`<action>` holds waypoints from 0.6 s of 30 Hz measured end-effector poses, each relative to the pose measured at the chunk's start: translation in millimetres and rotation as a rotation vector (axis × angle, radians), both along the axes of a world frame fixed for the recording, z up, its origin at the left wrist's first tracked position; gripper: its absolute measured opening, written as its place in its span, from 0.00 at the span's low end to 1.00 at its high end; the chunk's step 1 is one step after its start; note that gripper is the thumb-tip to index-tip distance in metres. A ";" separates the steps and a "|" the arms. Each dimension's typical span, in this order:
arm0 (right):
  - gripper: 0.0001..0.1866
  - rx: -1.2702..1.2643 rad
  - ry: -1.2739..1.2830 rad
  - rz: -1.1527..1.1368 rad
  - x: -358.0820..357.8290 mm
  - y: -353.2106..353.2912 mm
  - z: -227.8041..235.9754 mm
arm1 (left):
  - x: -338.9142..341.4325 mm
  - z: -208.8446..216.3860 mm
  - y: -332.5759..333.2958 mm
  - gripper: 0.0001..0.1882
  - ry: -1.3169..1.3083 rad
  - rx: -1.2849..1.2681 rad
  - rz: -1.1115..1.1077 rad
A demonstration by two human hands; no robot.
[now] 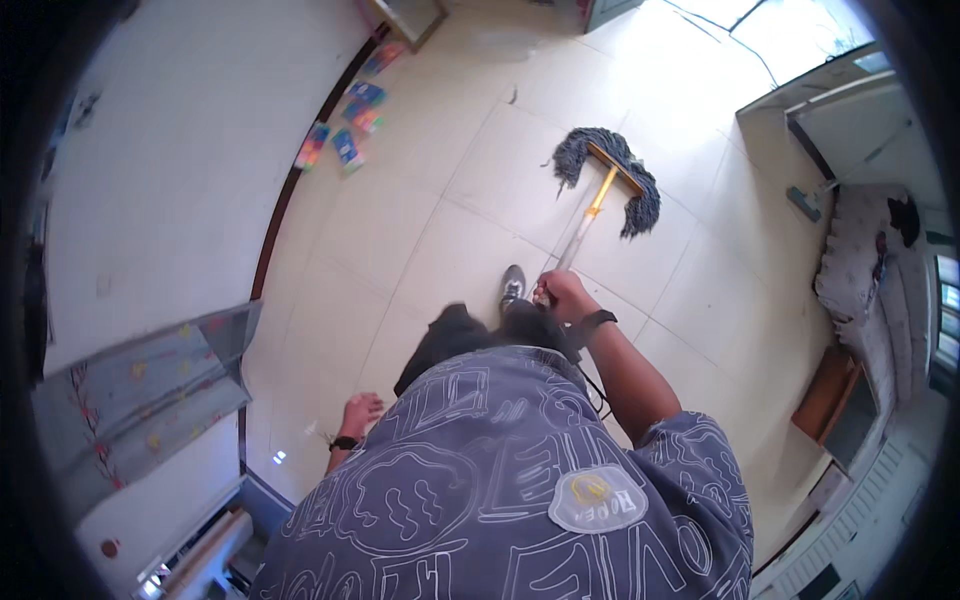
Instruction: The person mops the floor of a bedroom and a hallway using a mop, moving a chair aside to reach the floor area underneath it.
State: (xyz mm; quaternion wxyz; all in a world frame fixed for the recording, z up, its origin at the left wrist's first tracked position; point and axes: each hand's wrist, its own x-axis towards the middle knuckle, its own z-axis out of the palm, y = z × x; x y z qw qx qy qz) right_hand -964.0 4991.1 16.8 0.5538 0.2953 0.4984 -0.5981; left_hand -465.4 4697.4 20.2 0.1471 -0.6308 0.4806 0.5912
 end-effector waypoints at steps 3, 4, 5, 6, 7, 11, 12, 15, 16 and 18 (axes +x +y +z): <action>0.04 -0.017 -0.042 -0.119 -84.1 13.5 2.1 | -130.2 -3.4 -54.4 0.15 0.063 -0.051 -0.017; 0.04 0.000 0.012 -0.104 -107.9 19.9 4.5 | -169.7 -1.3 -66.1 0.14 0.079 -0.050 -0.073; 0.04 -0.007 0.021 -0.114 -91.9 -6.4 -3.1 | -177.6 12.2 -114.7 0.14 0.052 -0.073 -0.155; 0.05 0.006 0.016 -0.119 -114.6 -4.2 6.8 | -198.0 5.8 -116.0 0.14 0.048 -0.059 -0.164; 0.05 0.040 0.016 -0.107 -129.9 -0.4 18.4 | -217.0 -0.6 -116.3 0.14 0.038 -0.023 -0.184; 0.04 0.104 0.073 -0.058 -216.4 8.6 48.3 | -331.1 -33.8 -139.9 0.13 0.052 0.046 -0.315; 0.04 0.092 0.012 -0.096 -169.5 -21.8 27.6 | -293.5 -37.5 -188.6 0.13 -0.009 0.042 -0.355; 0.06 0.195 0.072 0.056 -186.6 -10.8 41.7 | -322.4 -34.2 -233.2 0.13 -0.022 0.151 -0.237; 0.07 0.253 0.098 0.115 -193.6 -7.4 48.7 | -353.3 -16.7 -254.8 0.13 -0.044 0.141 -0.259; 0.04 0.379 0.125 0.270 -206.4 -36.5 82.6 | -405.8 17.6 -314.0 0.13 -0.050 0.106 -0.269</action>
